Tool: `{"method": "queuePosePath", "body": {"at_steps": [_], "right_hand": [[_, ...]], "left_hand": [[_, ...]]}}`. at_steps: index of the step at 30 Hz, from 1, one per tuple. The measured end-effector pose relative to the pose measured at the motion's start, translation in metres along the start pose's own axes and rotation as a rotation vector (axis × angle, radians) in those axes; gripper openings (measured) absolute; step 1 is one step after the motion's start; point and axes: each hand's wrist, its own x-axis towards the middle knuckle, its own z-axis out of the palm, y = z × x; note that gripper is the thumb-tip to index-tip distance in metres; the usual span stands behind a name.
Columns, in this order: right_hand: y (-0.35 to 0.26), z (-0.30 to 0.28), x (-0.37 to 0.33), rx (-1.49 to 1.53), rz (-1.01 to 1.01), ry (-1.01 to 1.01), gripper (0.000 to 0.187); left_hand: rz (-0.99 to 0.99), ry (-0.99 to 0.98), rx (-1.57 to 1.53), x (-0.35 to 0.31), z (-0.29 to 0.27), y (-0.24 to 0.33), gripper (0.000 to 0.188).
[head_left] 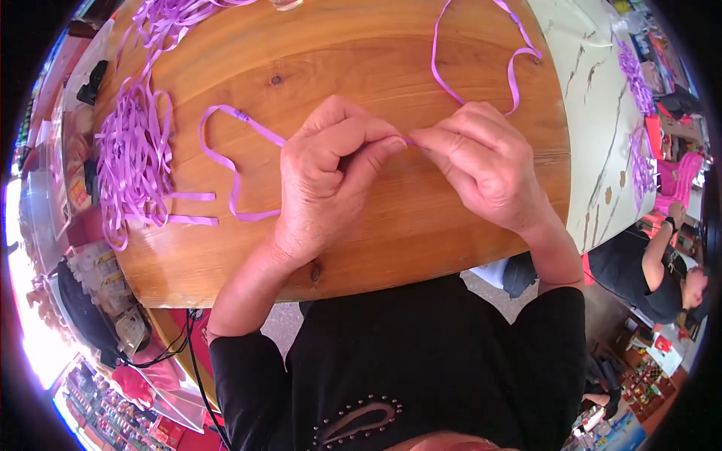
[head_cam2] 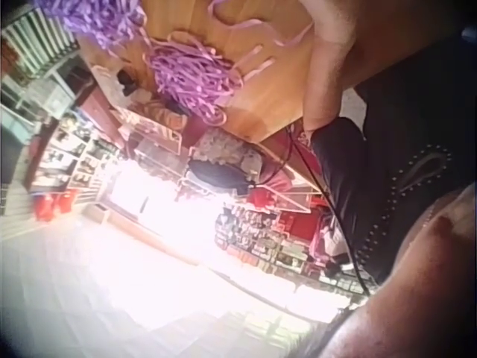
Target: The person rolls a purple ribbon into a small flower by hand and then ties several knots along a long purple ribbon.
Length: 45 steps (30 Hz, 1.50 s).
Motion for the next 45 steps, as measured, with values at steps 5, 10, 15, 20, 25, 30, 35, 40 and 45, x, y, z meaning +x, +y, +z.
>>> {"method": "queuePosePath", "body": {"at_steps": [5, 10, 15, 20, 25, 30, 35, 40, 45], "right_hand": [[0.000, -0.002, 0.007, 0.147, 0.089, -0.034, 0.017], [0.002, -0.006, 0.007, 0.605, 0.367, -0.172, 0.011], [0.005, 0.010, -0.007, 1.491, 0.704, -0.131, 0.017], [0.000, 0.015, -0.002, 1.460, 0.596, -0.062, 0.025], [-0.006, 0.015, 0.003, 1.059, 0.431, 0.050, 0.026], [-0.006, 0.012, 0.003, 0.302, 0.156, 0.019, 0.029], [-0.009, 0.016, 0.003, 0.122, 0.049, 0.075, 0.029], [-0.014, 0.017, 0.000, 0.466, 0.367, 0.091, 0.025], [-0.011, 0.012, 0.003, 0.589, 0.402, -0.008, 0.022]], "left_hand": [[-0.016, 0.062, 0.016, -0.001, 0.000, -0.006, 0.006], [-0.053, 0.051, -0.045, -0.001, 0.000, -0.011, 0.005], [-0.239, 0.043, -0.552, -0.003, 0.012, -0.011, 0.009], [-0.266, 0.076, -0.706, -0.012, 0.015, -0.011, 0.013], [-0.006, 0.126, -0.325, -0.019, 0.020, -0.015, 0.015], [-0.090, 0.184, -0.449, -0.017, 0.026, -0.013, 0.013], [-0.139, 0.189, -0.438, -0.019, 0.029, -0.019, 0.013], [-0.138, 0.163, -0.577, -0.018, 0.027, -0.017, 0.009], [-0.250, 0.105, -0.678, -0.018, 0.023, -0.015, 0.005]]}}
